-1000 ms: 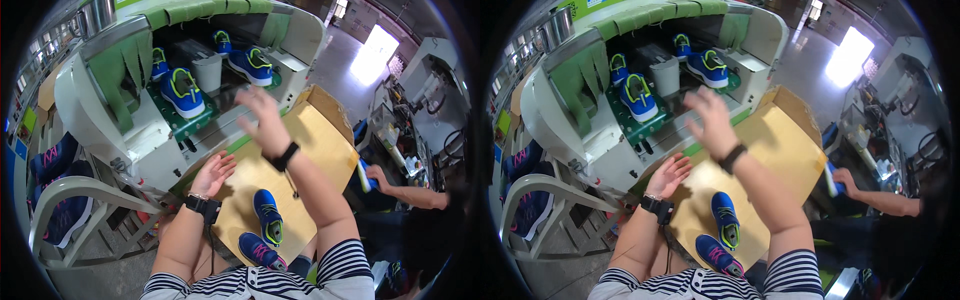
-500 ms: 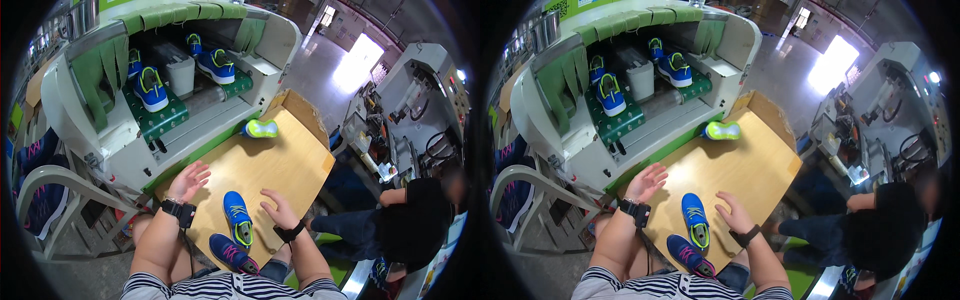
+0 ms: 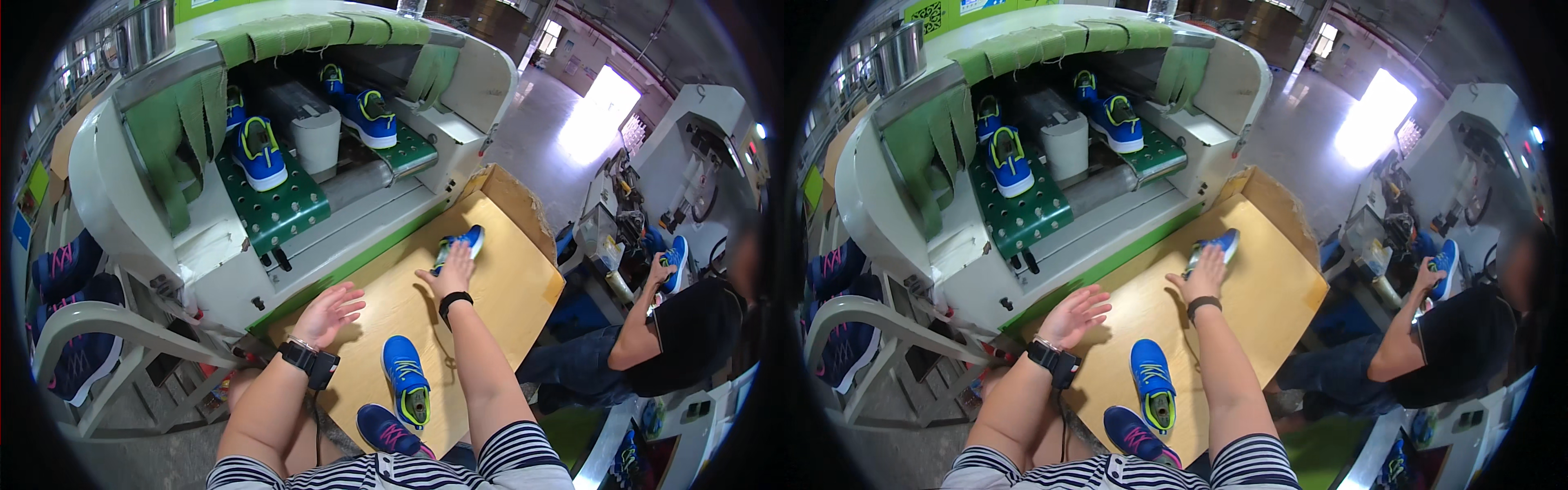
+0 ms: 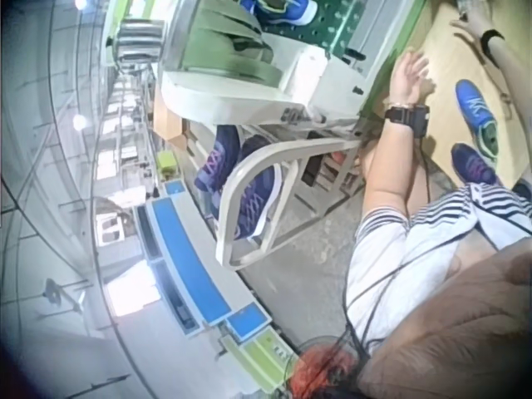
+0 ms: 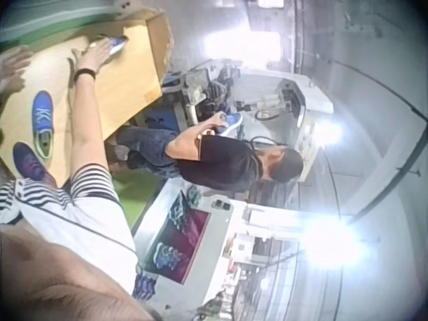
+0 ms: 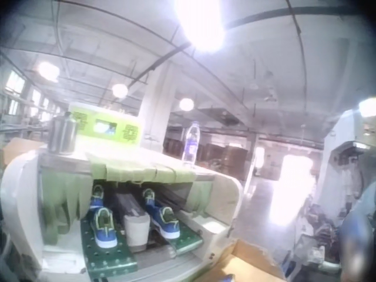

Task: The recorder is inspecting and moving shoes onto a conveyor belt for a quality control or manufacturing process.

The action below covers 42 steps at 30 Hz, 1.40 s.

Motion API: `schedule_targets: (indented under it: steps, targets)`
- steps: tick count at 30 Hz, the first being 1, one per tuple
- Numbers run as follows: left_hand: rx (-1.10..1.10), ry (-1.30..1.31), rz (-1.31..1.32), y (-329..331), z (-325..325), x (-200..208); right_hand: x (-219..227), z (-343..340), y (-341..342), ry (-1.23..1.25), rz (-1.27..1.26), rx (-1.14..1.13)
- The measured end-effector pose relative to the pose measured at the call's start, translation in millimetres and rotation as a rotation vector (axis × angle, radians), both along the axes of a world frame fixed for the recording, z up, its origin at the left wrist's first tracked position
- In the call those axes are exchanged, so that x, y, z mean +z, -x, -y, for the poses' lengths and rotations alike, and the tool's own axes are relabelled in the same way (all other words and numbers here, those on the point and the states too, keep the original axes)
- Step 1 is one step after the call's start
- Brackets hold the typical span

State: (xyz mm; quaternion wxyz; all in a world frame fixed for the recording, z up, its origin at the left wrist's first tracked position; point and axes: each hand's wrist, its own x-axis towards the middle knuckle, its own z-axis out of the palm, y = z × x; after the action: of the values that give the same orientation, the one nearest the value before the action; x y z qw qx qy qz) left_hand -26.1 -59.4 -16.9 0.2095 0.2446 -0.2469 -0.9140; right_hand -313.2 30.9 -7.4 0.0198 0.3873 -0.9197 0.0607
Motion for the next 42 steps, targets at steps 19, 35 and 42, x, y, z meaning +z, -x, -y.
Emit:
schedule_targets:
  steps: [19, 35, 42]
  targets:
    - [-0.590, 0.173, -0.113, 8, -65, 62, 100, -173, -126, 0.998, 1.262, 0.046]
    - [0.411, 0.058, -0.428, -6, 46, 119, 25, -209, -186, 0.395, 1.033, 0.331]
    - [0.092, 0.027, -0.584, -21, 23, 97, 64, -192, -142, 0.648, 1.380, -0.043]
